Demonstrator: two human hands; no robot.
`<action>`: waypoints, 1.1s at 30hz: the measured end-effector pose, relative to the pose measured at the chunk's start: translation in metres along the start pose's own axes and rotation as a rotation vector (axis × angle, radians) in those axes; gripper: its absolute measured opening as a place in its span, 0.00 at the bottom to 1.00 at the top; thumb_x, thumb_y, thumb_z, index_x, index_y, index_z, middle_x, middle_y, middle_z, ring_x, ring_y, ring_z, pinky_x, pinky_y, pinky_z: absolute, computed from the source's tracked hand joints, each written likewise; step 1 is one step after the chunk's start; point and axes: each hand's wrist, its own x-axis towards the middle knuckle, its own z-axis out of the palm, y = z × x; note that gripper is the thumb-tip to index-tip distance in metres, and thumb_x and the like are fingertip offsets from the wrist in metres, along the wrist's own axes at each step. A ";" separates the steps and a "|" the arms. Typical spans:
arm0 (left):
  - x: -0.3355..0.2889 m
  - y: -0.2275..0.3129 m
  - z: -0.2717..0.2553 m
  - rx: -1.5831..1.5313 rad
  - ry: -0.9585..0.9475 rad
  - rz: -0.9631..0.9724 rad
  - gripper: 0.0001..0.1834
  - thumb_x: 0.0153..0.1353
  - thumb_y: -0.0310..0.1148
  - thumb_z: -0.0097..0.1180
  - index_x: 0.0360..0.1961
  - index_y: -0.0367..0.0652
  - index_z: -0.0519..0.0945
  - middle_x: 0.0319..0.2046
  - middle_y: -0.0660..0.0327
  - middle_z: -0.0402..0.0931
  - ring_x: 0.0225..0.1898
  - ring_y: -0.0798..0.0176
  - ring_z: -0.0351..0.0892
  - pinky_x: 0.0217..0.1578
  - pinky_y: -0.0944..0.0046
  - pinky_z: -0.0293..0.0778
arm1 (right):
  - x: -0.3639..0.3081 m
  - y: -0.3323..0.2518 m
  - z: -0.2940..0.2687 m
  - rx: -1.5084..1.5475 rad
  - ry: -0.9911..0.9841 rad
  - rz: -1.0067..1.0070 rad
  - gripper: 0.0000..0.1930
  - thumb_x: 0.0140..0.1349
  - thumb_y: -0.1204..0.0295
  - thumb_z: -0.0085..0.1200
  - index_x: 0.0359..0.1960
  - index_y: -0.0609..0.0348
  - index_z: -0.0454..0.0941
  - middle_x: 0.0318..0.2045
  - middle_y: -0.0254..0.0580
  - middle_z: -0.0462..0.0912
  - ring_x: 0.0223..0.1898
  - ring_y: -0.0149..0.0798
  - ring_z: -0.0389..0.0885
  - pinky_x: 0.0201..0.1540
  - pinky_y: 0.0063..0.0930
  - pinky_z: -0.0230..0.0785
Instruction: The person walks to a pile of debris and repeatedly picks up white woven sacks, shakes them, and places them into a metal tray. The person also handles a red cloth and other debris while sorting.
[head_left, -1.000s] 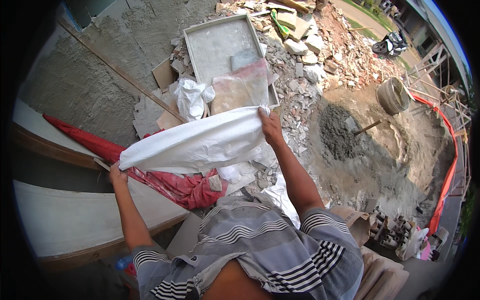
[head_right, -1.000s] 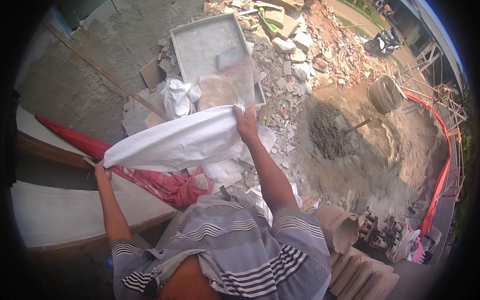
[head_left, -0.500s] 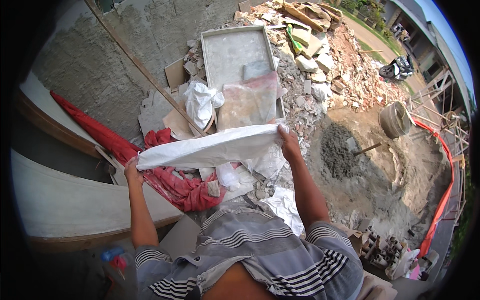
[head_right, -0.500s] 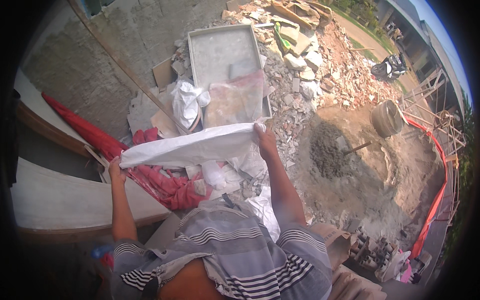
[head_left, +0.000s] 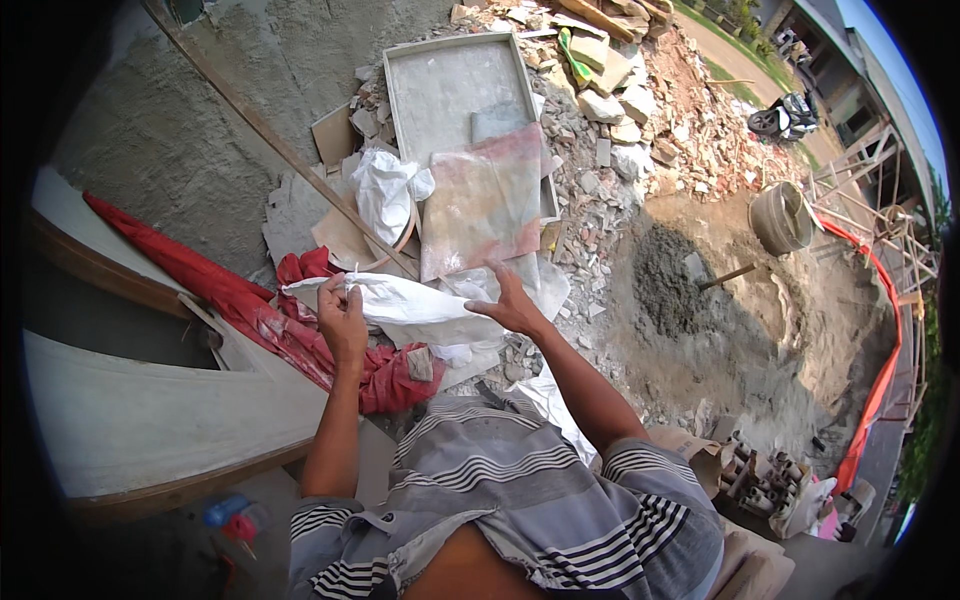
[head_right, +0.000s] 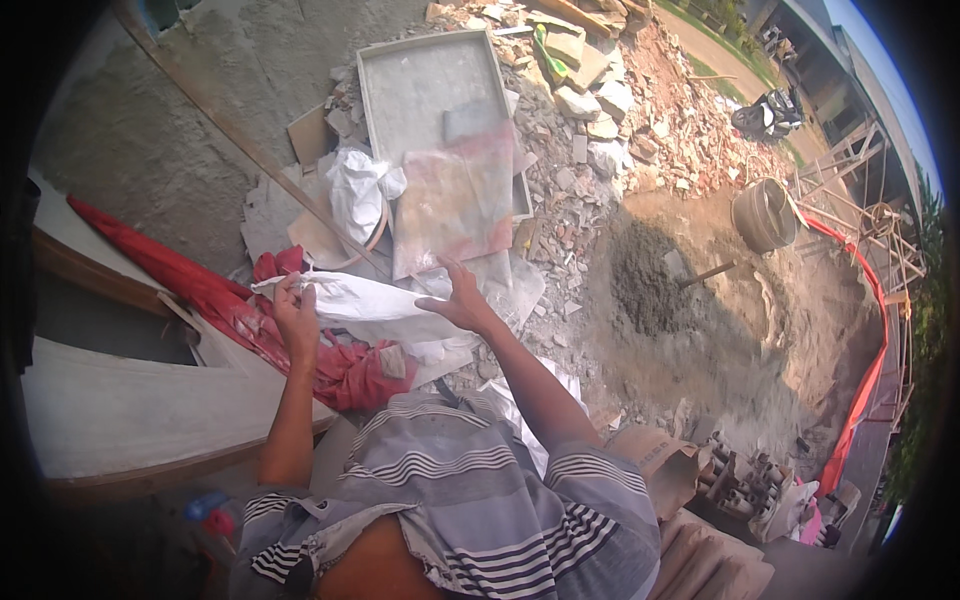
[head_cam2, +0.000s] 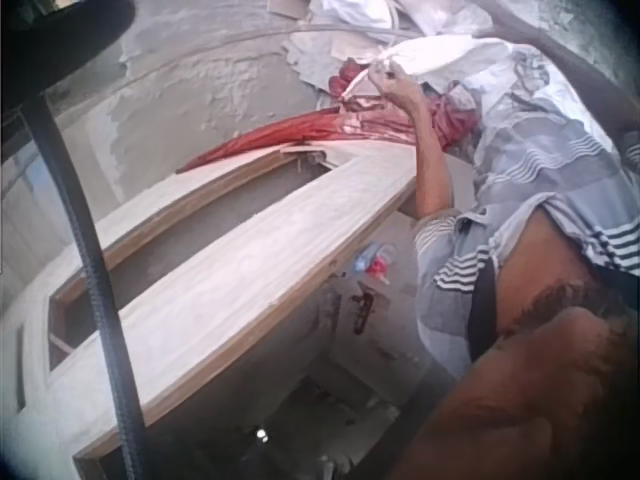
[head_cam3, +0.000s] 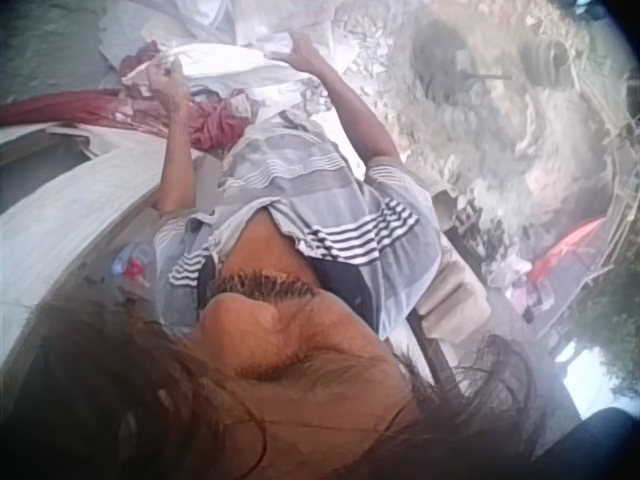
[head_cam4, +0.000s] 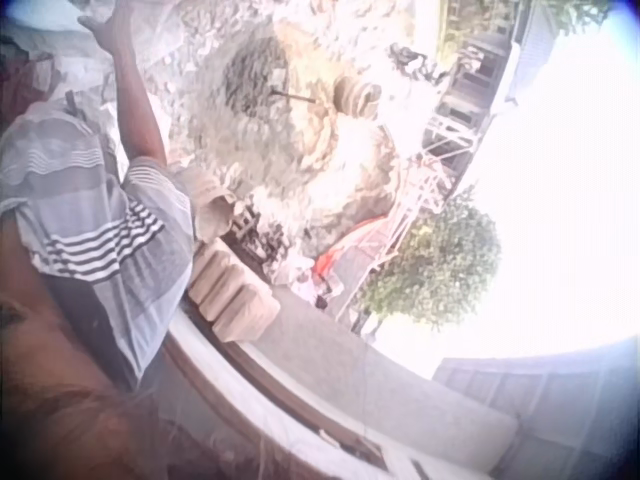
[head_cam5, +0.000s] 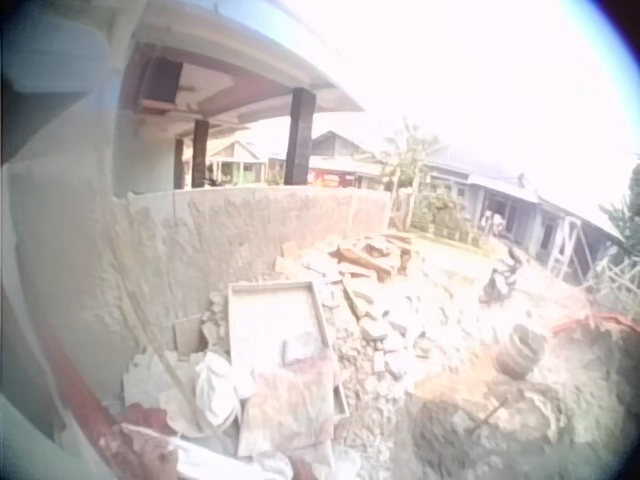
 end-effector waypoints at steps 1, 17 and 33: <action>-0.013 0.006 0.021 0.059 -0.048 0.056 0.15 0.63 0.25 0.58 0.50 0.38 0.75 0.30 0.62 0.78 0.30 0.68 0.78 0.35 0.66 0.74 | 0.004 -0.015 0.007 0.041 -0.104 -0.073 0.52 0.54 0.45 0.66 0.72 0.60 0.53 0.69 0.63 0.59 0.71 0.58 0.57 0.72 0.46 0.50; -0.120 -0.031 0.078 0.223 -0.682 0.557 0.14 0.53 0.27 0.62 0.42 0.39 0.77 0.37 0.53 0.79 0.43 0.49 0.79 0.58 0.50 0.68 | 0.043 0.025 0.050 0.013 -0.070 0.262 0.23 0.61 0.56 0.58 0.45 0.66 0.81 0.41 0.62 0.84 0.44 0.56 0.83 0.48 0.42 0.72; -0.113 -0.124 -0.167 0.304 0.070 -0.250 0.22 0.58 0.32 0.66 0.51 0.35 0.76 0.43 0.51 0.80 0.44 0.55 0.81 0.48 0.57 0.74 | 0.083 0.028 -0.066 -0.344 0.141 0.203 0.20 0.65 0.57 0.57 0.38 0.67 0.80 0.25 0.52 0.81 0.28 0.38 0.78 0.36 0.36 0.70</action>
